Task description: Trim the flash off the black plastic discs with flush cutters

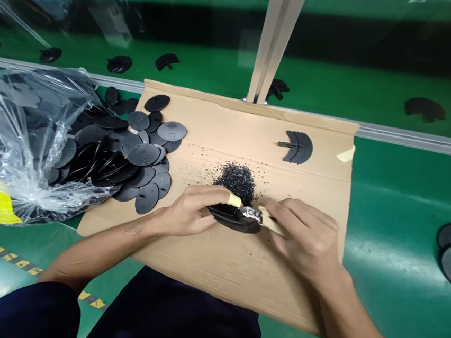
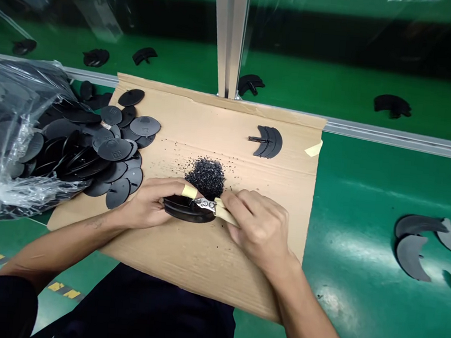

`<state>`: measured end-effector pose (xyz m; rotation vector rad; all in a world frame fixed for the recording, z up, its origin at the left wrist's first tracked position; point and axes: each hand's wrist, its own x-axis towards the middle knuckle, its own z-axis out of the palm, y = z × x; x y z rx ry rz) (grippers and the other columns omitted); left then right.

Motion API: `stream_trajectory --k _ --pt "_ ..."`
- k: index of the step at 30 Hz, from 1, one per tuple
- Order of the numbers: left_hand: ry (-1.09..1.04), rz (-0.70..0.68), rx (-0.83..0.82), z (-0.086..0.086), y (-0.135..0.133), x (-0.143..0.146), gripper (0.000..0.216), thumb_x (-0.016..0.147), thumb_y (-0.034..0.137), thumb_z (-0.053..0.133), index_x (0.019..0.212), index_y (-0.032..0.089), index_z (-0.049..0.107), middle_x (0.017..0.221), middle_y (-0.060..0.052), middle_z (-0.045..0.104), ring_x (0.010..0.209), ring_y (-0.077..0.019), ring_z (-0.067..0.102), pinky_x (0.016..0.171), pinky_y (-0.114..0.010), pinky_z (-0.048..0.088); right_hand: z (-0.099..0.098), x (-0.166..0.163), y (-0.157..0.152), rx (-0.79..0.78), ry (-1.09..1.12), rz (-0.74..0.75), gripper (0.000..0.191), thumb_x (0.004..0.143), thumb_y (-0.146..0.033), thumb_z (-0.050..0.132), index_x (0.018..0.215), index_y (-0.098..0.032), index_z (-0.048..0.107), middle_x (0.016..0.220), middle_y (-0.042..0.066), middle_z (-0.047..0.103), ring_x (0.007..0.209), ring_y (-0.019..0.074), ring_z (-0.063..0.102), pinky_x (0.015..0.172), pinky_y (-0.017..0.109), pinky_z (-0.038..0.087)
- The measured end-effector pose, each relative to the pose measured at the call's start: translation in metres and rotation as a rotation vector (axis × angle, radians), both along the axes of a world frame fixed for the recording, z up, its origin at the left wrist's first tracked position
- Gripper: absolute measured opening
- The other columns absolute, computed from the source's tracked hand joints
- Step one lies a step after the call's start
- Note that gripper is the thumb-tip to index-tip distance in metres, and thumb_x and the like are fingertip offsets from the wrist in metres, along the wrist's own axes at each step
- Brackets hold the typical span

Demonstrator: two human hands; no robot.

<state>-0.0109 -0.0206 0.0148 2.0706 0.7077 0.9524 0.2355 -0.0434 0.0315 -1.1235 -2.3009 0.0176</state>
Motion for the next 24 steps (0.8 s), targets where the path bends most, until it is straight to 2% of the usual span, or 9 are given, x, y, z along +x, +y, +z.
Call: stream_trajectory --k 2,4,7,10,13,15,18,21,24 --pt "0.027 0.077 -0.015 0.004 0.002 -0.002 0.016 0.095 0.015 0.058 0.109 0.015 0.066 0.096 -0.008 0.072 0.087 -0.0159 0.069 0.076 -0.027 0.058 -0.003 0.004 0.005 -0.081 0.045 -0.026 0.016 0.098 -0.020 0.052 0.103 -0.018 0.068 0.081 0.006 0.071 0.068 0.0159 0.063 0.062 0.029 0.048" --pt "0.049 0.168 -0.035 0.010 0.009 -0.008 0.015 0.098 0.025 0.058 0.108 0.016 0.064 0.095 -0.007 0.070 0.086 -0.0155 0.067 0.076 -0.026 0.056 -0.007 0.010 0.012 -0.113 0.000 -0.088 0.021 0.100 -0.034 0.051 0.102 -0.018 0.065 0.083 0.007 0.069 0.069 0.0189 0.061 0.061 0.031 0.045" --pt "0.124 0.226 0.000 0.026 0.035 -0.025 0.031 0.105 0.041 0.043 0.109 0.017 0.061 0.095 -0.006 0.067 0.085 -0.0161 0.064 0.078 -0.028 0.053 -0.017 0.017 0.023 -0.114 -0.151 -0.171 0.039 0.100 -0.053 0.047 0.102 -0.018 0.064 0.088 0.010 0.068 0.073 0.0238 0.058 0.063 0.035 0.043" --pt "0.283 0.255 0.127 0.048 0.081 -0.042 0.040 0.108 0.044 0.031 0.104 0.017 0.060 0.095 -0.007 0.065 0.087 -0.0183 0.060 0.085 -0.033 0.050 -0.025 0.021 0.028 -0.063 -0.218 -0.187 0.040 0.103 -0.047 0.039 0.097 -0.017 0.064 0.093 0.012 0.067 0.077 0.0256 0.057 0.068 0.038 0.043" --pt "0.515 0.375 0.247 0.058 0.144 -0.049 0.033 0.106 0.039 0.035 0.105 0.016 0.059 0.103 -0.010 0.064 0.098 -0.0226 0.057 0.096 -0.038 0.045 -0.028 0.023 0.028 -0.025 -0.238 -0.199 0.030 0.100 -0.036 0.042 0.093 -0.018 0.065 0.092 0.012 0.065 0.080 0.0261 0.056 0.072 0.040 0.042" --pt "0.696 0.463 0.190 0.056 0.187 -0.050 0.027 0.104 0.034 0.042 0.111 0.014 0.058 0.113 -0.013 0.062 0.108 -0.0254 0.055 0.104 -0.041 0.041 -0.027 0.023 0.027 -0.011 -0.248 -0.205 0.025 0.097 -0.031 0.045 0.093 -0.018 0.065 0.093 0.012 0.064 0.081 0.0267 0.056 0.073 0.041 0.043" --pt "0.753 0.503 0.134 0.046 0.239 -0.052 0.024 0.097 0.027 0.054 0.113 0.010 0.060 0.117 -0.016 0.063 0.114 -0.0283 0.055 0.107 -0.044 0.041 -0.026 0.024 0.027 0.018 -0.240 -0.210 0.020 0.094 -0.026 0.047 0.096 -0.018 0.065 0.093 0.012 0.065 0.083 0.0271 0.057 0.072 0.040 0.045" --pt "0.785 0.477 0.055 0.034 0.270 -0.061 0.019 0.092 0.025 0.066 0.103 0.010 0.064 0.108 -0.011 0.067 0.105 -0.0241 0.062 0.101 -0.042 0.048 -0.026 0.024 0.028 0.043 -0.215 -0.229 0.017 0.095 -0.026 0.049 0.095 -0.019 0.064 0.092 0.011 0.064 0.082 0.0258 0.058 0.069 0.037 0.045" --pt "0.804 0.462 -0.013 0.023 0.288 -0.074 0.024 0.096 0.035 0.065 0.104 0.012 0.066 0.105 -0.007 0.069 0.097 -0.0189 0.067 0.091 -0.039 0.056 -0.030 0.025 0.028 0.050 -0.220 -0.231 0.020 0.099 -0.029 0.047 0.094 -0.018 0.063 0.092 0.010 0.064 0.082 0.0251 0.057 0.067 0.036 0.046"
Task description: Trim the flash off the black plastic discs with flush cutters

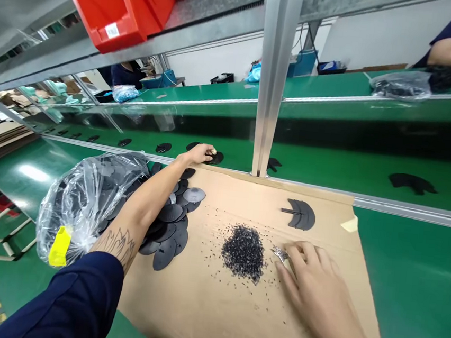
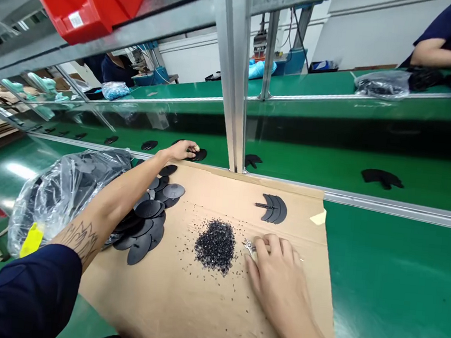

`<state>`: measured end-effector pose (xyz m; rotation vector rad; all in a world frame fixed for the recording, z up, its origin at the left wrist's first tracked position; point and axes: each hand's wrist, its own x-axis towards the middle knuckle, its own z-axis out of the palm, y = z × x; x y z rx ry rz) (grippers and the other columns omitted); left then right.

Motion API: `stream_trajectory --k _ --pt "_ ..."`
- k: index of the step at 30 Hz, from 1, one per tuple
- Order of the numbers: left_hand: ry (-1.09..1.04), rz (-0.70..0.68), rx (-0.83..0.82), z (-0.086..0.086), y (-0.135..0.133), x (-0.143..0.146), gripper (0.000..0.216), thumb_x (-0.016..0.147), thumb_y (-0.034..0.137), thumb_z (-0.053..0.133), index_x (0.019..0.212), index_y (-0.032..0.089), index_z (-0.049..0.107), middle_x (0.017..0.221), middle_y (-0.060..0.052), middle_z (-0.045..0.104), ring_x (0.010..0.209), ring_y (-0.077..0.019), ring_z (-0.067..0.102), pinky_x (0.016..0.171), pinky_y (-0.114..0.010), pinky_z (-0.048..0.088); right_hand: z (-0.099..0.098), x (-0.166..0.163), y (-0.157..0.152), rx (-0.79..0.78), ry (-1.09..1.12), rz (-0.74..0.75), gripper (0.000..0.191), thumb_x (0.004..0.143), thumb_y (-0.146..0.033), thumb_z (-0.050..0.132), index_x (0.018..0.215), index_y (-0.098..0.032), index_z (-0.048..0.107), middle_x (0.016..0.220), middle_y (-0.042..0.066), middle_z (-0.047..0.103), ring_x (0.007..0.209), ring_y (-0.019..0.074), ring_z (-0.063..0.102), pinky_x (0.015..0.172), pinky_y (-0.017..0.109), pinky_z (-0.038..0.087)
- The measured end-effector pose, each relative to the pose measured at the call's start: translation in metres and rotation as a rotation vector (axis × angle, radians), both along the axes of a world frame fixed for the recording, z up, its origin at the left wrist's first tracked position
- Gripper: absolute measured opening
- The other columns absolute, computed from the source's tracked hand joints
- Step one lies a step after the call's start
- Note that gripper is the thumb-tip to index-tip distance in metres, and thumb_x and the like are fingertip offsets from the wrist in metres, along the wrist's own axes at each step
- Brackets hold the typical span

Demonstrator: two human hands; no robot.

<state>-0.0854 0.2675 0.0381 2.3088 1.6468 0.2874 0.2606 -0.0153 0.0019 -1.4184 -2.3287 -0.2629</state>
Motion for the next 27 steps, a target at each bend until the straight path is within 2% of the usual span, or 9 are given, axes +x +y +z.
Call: stream_trajectory --k 2,5,7,12,18,20,22,24,27 --pt "-0.003 0.025 -0.012 -0.005 0.009 -0.010 0.025 0.096 0.036 0.064 0.102 0.012 0.067 0.101 -0.006 0.070 0.093 -0.0179 0.068 0.089 -0.038 0.056 -0.004 0.001 0.000 0.010 -0.006 -0.001 0.023 0.100 -0.030 0.046 0.098 -0.018 0.064 0.093 0.011 0.065 0.082 0.0254 0.057 0.068 0.037 0.048" --pt "-0.012 0.079 -0.018 -0.008 0.020 -0.026 0.013 0.087 0.023 0.070 0.090 0.011 0.071 0.088 -0.004 0.074 0.086 -0.0181 0.068 0.086 -0.030 0.052 -0.012 0.003 0.001 0.025 -0.012 -0.012 0.026 0.101 -0.032 0.046 0.107 -0.015 0.065 0.100 0.013 0.066 0.087 0.0276 0.059 0.070 0.039 0.050" --pt "-0.016 0.132 -0.011 -0.007 0.029 -0.039 0.009 0.083 0.018 0.068 0.089 0.011 0.072 0.087 -0.004 0.076 0.086 -0.0184 0.068 0.084 -0.026 0.050 -0.016 0.004 0.001 0.015 -0.012 -0.011 0.028 0.102 -0.033 0.046 0.111 -0.015 0.065 0.104 0.014 0.067 0.091 0.0294 0.060 0.073 0.041 0.051" --pt "0.036 0.381 0.020 -0.005 0.046 -0.068 0.011 0.089 0.023 0.066 0.090 0.013 0.070 0.087 -0.005 0.075 0.094 -0.0217 0.068 0.087 -0.028 0.050 -0.017 0.006 0.001 -0.070 -0.005 -0.015 0.031 0.101 -0.039 0.049 0.112 -0.017 0.067 0.110 0.015 0.069 0.096 0.0323 0.062 0.078 0.044 0.051" --pt "0.060 0.594 -0.007 -0.010 0.036 -0.061 0.035 0.098 0.037 0.064 0.124 0.014 0.061 0.125 -0.010 0.064 0.110 -0.0227 0.065 0.095 -0.044 0.058 -0.013 0.004 0.003 -0.038 0.019 -0.024 0.037 0.103 -0.044 0.045 0.110 -0.017 0.069 0.104 0.014 0.069 0.093 0.0305 0.063 0.076 0.043 0.051" --pt "0.021 0.606 0.017 0.001 0.025 -0.053 0.036 0.098 0.037 0.064 0.126 0.015 0.061 0.127 -0.011 0.063 0.112 -0.0232 0.065 0.095 -0.044 0.058 -0.013 0.003 0.004 -0.011 0.036 -0.032 0.037 0.103 -0.044 0.045 0.106 -0.018 0.070 0.100 0.013 0.069 0.090 0.0286 0.063 0.074 0.041 0.051" --pt "-0.038 0.576 0.040 0.020 0.010 -0.045 0.028 0.096 0.029 0.065 0.118 0.012 0.064 0.117 -0.010 0.067 0.107 -0.0226 0.067 0.094 -0.042 0.057 -0.011 0.002 0.003 0.011 0.061 -0.030 0.034 0.103 -0.041 0.045 0.101 -0.018 0.070 0.097 0.012 0.069 0.087 0.0269 0.062 0.072 0.040 0.051" --pt "-0.111 0.498 0.038 0.042 -0.009 -0.035 0.017 0.093 0.015 0.063 0.108 0.010 0.066 0.101 -0.007 0.070 0.099 -0.0209 0.069 0.091 -0.036 0.057 -0.006 -0.001 0.001 0.049 0.092 -0.019 0.031 0.103 -0.037 0.046 0.097 -0.018 0.070 0.095 0.012 0.068 0.086 0.0260 0.063 0.071 0.039 0.051" --pt "-0.225 0.331 -0.021 0.065 -0.058 -0.012 0.019 0.085 0.003 0.060 0.100 0.011 0.067 0.085 -0.003 0.069 0.086 -0.0152 0.070 0.082 -0.027 0.057 0.005 -0.008 -0.004 0.143 0.169 0.014 0.023 0.101 -0.031 0.052 0.108 -0.017 0.069 0.102 0.013 0.068 0.090 0.0258 0.065 0.073 0.038 0.054"
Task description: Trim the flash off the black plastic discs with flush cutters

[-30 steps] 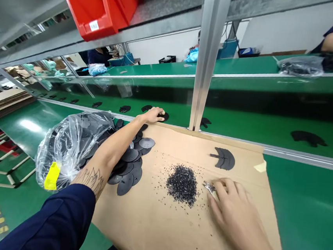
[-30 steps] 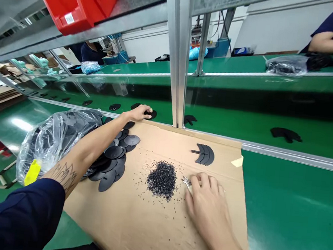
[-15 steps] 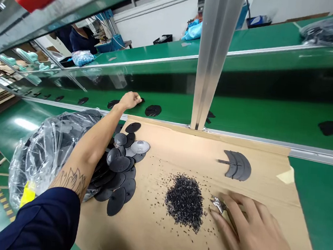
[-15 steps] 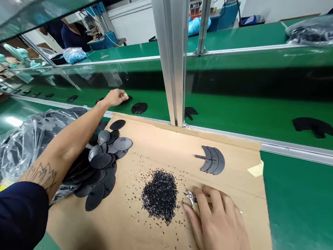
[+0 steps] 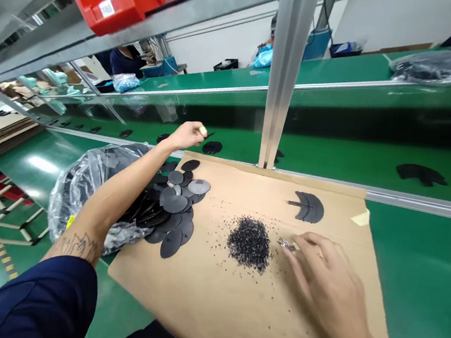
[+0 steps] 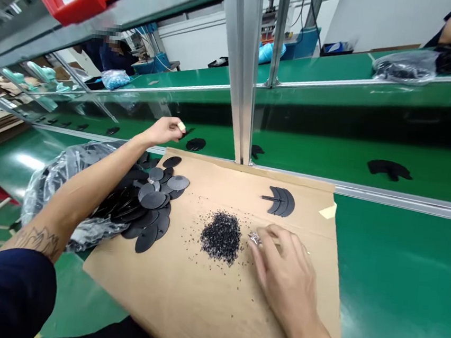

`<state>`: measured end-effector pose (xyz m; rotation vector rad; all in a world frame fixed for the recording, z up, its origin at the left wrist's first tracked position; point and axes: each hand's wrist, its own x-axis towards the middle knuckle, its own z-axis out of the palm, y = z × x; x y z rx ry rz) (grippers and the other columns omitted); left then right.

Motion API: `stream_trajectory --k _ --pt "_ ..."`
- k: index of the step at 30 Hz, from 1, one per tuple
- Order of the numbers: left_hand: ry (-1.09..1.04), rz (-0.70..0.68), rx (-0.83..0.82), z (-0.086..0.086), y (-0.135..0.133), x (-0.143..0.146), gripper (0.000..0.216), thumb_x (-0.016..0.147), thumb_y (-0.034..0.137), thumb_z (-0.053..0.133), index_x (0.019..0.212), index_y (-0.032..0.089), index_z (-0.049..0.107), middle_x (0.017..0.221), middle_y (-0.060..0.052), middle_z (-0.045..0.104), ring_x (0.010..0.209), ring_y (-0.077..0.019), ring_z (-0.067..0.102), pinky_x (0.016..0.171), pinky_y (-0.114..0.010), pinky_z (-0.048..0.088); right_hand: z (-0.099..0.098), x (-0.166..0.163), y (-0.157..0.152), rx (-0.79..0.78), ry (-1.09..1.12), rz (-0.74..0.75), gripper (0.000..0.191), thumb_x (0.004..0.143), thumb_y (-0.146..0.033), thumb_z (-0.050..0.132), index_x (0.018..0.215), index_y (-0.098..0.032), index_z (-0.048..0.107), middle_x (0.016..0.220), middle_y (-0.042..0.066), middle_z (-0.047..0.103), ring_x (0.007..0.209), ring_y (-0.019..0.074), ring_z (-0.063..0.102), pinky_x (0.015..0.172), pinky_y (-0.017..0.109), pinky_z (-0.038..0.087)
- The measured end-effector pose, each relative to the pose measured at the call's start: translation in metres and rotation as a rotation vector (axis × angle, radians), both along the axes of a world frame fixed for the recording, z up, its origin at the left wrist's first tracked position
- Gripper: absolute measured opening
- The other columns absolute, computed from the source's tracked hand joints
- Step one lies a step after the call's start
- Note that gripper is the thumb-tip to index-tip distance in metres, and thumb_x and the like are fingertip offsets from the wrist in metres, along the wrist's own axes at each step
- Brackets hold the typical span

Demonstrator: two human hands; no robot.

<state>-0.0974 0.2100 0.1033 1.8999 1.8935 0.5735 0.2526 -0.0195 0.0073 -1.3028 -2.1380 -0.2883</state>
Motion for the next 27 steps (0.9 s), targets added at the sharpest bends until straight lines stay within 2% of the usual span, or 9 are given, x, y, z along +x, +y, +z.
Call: stream_trajectory --k 2,5,7,9,13,15,17,22,27 --pt "-0.108 -0.169 -0.058 0.002 -0.048 0.024 0.018 0.080 0.003 0.063 0.093 0.013 0.068 0.079 0.000 0.068 0.077 -0.0112 0.069 0.075 -0.023 0.057 0.007 -0.008 -0.004 0.057 0.069 0.054 0.030 0.099 -0.030 0.058 0.124 -0.016 0.063 0.113 0.016 0.067 0.096 0.0259 0.067 0.077 0.037 0.057" --pt "-0.498 -0.718 -0.321 -0.013 -0.131 0.066 0.019 0.078 0.005 0.064 0.094 0.014 0.069 0.083 -0.003 0.070 0.071 -0.0095 0.065 0.066 -0.022 0.054 0.012 -0.021 -0.011 0.046 0.176 0.192 0.051 0.097 -0.033 0.061 0.143 -0.015 0.048 0.127 0.021 0.062 0.104 0.0266 0.069 0.080 0.036 0.060" --pt "-0.553 -0.841 -0.469 -0.027 -0.175 0.088 0.016 0.083 0.009 0.062 0.097 0.016 0.067 0.080 -0.001 0.067 0.066 -0.0080 0.061 0.060 -0.020 0.049 0.011 -0.029 -0.015 -0.024 0.232 0.321 0.049 0.099 -0.030 0.058 0.145 -0.018 0.045 0.121 0.017 0.067 0.100 0.0240 0.071 0.077 0.032 0.060" --pt "-0.520 -0.854 -0.437 -0.038 -0.199 0.097 0.014 0.090 0.018 0.063 0.103 0.016 0.065 0.081 -0.001 0.066 0.066 -0.0086 0.061 0.060 -0.020 0.049 0.010 -0.033 -0.018 -0.105 0.311 0.413 0.037 0.101 -0.024 0.053 0.138 -0.022 0.052 0.108 0.010 0.073 0.089 0.0201 0.073 0.073 0.029 0.059" --pt "-0.103 -0.625 -0.118 -0.042 -0.182 0.074 0.022 0.098 0.025 0.057 0.119 0.019 0.061 0.099 -0.005 0.069 0.087 -0.0144 0.067 0.077 -0.025 0.054 0.010 -0.034 -0.018 -0.266 0.515 0.319 0.016 0.100 -0.033 0.055 0.107 -0.022 0.064 0.087 0.006 0.075 0.070 0.0189 0.070 0.065 0.029 0.055" --pt "0.160 -0.432 0.011 -0.041 -0.159 0.052 0.017 0.095 0.018 0.059 0.111 0.017 0.063 0.109 -0.009 0.068 0.103 -0.0199 0.064 0.093 -0.032 0.052 0.012 -0.033 -0.016 -0.371 0.584 0.235 0.022 0.100 -0.040 0.054 0.095 -0.021 0.064 0.077 0.004 0.072 0.062 0.0187 0.066 0.061 0.030 0.052" --pt "0.260 -0.311 0.049 -0.043 -0.140 0.033 0.019 0.087 0.010 0.063 0.106 0.014 0.063 0.112 -0.013 0.066 0.110 -0.0266 0.061 0.101 -0.041 0.048 0.012 -0.033 -0.015 -0.486 0.645 0.184 0.029 0.099 -0.046 0.052 0.089 -0.021 0.062 0.071 0.003 0.069 0.057 0.0182 0.063 0.058 0.031 0.051" --pt "0.296 -0.190 0.100 -0.051 -0.120 0.013 0.023 0.076 0.007 0.071 0.097 0.014 0.065 0.101 -0.012 0.065 0.106 -0.0312 0.062 0.095 -0.042 0.049 0.006 -0.036 -0.016 -0.725 0.833 0.160 0.037 0.092 -0.056 0.058 0.095 -0.020 0.065 0.069 0.003 0.068 0.055 0.0197 0.064 0.054 0.033 0.053" --pt "0.148 -0.274 0.152 -0.050 -0.135 0.030 0.005 0.088 0.018 0.062 0.085 0.015 0.063 0.085 -0.006 0.063 0.086 -0.0215 0.064 0.079 -0.032 0.051 0.006 -0.041 -0.022 -0.878 1.092 0.185 0.042 0.081 -0.057 0.072 0.097 -0.017 0.070 0.088 0.008 0.075 0.069 0.0219 0.071 0.059 0.036 0.063"
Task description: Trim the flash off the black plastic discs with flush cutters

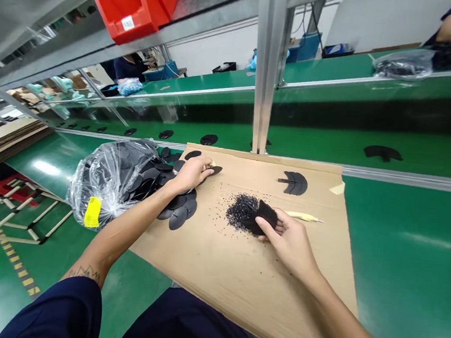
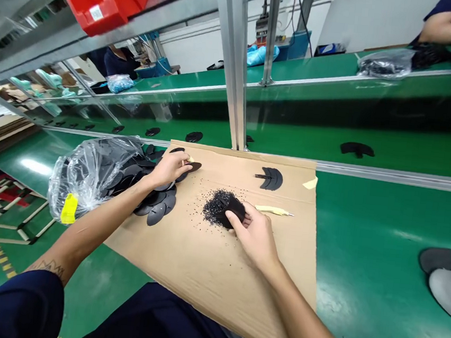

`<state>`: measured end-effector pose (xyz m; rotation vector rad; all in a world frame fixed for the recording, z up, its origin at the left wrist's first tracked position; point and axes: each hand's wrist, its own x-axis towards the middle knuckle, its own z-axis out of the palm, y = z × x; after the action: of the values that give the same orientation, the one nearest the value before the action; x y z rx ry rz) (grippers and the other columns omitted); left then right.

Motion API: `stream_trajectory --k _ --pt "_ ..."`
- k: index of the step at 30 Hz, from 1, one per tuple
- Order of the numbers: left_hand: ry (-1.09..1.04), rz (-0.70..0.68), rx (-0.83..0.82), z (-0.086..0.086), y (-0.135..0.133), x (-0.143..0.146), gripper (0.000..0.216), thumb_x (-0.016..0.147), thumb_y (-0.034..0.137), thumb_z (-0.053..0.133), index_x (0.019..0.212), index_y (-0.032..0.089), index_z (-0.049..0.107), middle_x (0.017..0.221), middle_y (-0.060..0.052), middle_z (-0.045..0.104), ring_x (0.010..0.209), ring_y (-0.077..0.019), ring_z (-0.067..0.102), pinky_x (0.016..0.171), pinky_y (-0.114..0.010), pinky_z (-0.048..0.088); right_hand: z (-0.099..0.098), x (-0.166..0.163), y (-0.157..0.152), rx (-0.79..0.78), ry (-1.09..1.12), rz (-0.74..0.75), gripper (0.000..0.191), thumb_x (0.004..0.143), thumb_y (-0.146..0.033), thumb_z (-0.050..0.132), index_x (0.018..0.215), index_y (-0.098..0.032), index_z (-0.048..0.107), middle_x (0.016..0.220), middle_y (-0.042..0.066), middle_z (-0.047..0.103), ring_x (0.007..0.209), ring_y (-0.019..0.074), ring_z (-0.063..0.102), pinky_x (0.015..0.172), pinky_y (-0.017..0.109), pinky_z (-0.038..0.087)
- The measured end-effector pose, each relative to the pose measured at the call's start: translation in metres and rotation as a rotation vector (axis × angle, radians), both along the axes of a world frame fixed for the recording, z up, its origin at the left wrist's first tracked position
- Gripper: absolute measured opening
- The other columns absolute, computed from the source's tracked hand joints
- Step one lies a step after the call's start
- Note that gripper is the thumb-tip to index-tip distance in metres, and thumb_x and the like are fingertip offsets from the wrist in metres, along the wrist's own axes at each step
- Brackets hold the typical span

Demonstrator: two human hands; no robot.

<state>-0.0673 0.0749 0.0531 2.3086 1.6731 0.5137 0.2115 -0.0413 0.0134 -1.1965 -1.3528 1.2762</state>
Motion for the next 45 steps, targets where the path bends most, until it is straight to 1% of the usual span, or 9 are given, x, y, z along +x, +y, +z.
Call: stream_trajectory --k 2,5,8,12,17,22,32,38,45 --pt "-0.144 -0.097 -0.048 -0.003 -0.018 0.016 0.014 0.094 0.029 0.060 0.093 0.015 0.064 0.082 -0.004 0.063 0.075 -0.0159 0.062 0.071 -0.027 0.051 0.002 -0.002 -0.001 -0.044 0.064 -0.008 0.043 0.078 -0.054 0.075 0.101 -0.018 0.072 0.096 0.009 0.077 0.079 0.0242 0.074 0.067 0.038 0.066" --pt "-0.556 -0.247 -0.244 -0.011 -0.052 0.044 0.029 0.092 0.044 0.064 0.097 0.015 0.063 0.080 -0.002 0.063 0.065 -0.0107 0.060 0.059 -0.021 0.050 0.003 -0.004 -0.002 -0.097 0.131 0.007 0.045 0.073 -0.051 0.081 0.104 -0.018 0.074 0.102 0.008 0.079 0.090 0.0265 0.076 0.082 0.042 0.065" --pt "-0.805 -0.221 -0.425 -0.021 -0.079 0.067 0.034 0.086 0.048 0.071 0.094 0.016 0.061 0.070 0.003 0.055 0.052 -0.0066 0.053 0.048 -0.017 0.044 0.003 -0.005 -0.003 -0.156 0.203 0.044 0.048 0.069 -0.051 0.084 0.102 -0.018 0.074 0.098 0.007 0.079 0.089 0.0262 0.077 0.083 0.040 0.065" --pt "-0.845 -0.120 -0.369 -0.031 -0.093 0.080 0.031 0.087 0.044 0.073 0.089 0.017 0.058 0.060 0.008 0.046 0.047 -0.0043 0.048 0.046 -0.015 0.036 0.002 -0.005 -0.004 -0.168 0.242 0.030 0.046 0.069 -0.049 0.085 0.102 -0.018 0.074 0.091 0.005 0.079 0.084 0.0234 0.076 0.079 0.037 0.064" --pt "-0.876 -0.121 -0.335 -0.043 -0.100 0.082 0.031 0.092 0.042 0.068 0.082 0.019 0.050 0.056 0.009 0.044 0.046 -0.0048 0.045 0.047 -0.017 0.034 0.002 -0.005 -0.006 -0.137 0.163 -0.001 0.037 0.073 -0.048 0.082 0.092 -0.018 0.071 0.082 0.003 0.075 0.073 0.0184 0.070 0.070 0.033 0.061" --pt "-0.853 -0.074 -0.232 -0.050 -0.104 0.082 0.040 0.089 0.037 0.072 0.071 0.019 0.040 0.053 0.010 0.036 0.047 -0.0041 0.031 0.048 -0.018 0.026 0.001 -0.009 -0.009 -0.108 0.076 -0.023 0.032 0.077 -0.048 0.079 0.080 -0.020 0.065 0.070 -0.001 0.063 0.064 0.0143 0.060 0.059 0.027 0.054" --pt "-1.112 -0.024 -0.327 -0.051 -0.109 0.091 0.031 0.086 0.042 0.074 0.081 0.019 0.055 0.058 0.008 0.043 0.049 -0.0051 0.037 0.046 -0.016 0.031 0.001 -0.015 -0.013 -0.118 -0.017 -0.071 0.036 0.076 -0.051 0.080 0.076 -0.020 0.061 0.068 -0.002 0.052 0.061 0.0117 0.047 0.053 0.024 0.040" --pt "-1.075 -0.056 -0.280 -0.049 -0.108 0.087 0.022 0.087 0.036 0.074 0.087 0.019 0.061 0.060 0.007 0.044 0.052 -0.0057 0.041 0.049 -0.017 0.035 -0.001 -0.016 -0.013 -0.139 -0.024 -0.071 0.042 0.076 -0.057 0.078 0.073 -0.021 0.057 0.065 -0.003 0.048 0.059 0.0112 0.042 0.051 0.024 0.037" --pt "-1.004 -0.054 -0.281 -0.052 -0.111 0.084 0.021 0.089 0.034 0.073 0.087 0.019 0.058 0.063 0.007 0.042 0.055 -0.0067 0.040 0.053 -0.020 0.034 0.002 -0.015 -0.013 -0.108 -0.035 -0.053 0.042 0.080 -0.057 0.076 0.071 -0.021 0.056 0.066 -0.003 0.047 0.060 0.0112 0.042 0.052 0.024 0.037"
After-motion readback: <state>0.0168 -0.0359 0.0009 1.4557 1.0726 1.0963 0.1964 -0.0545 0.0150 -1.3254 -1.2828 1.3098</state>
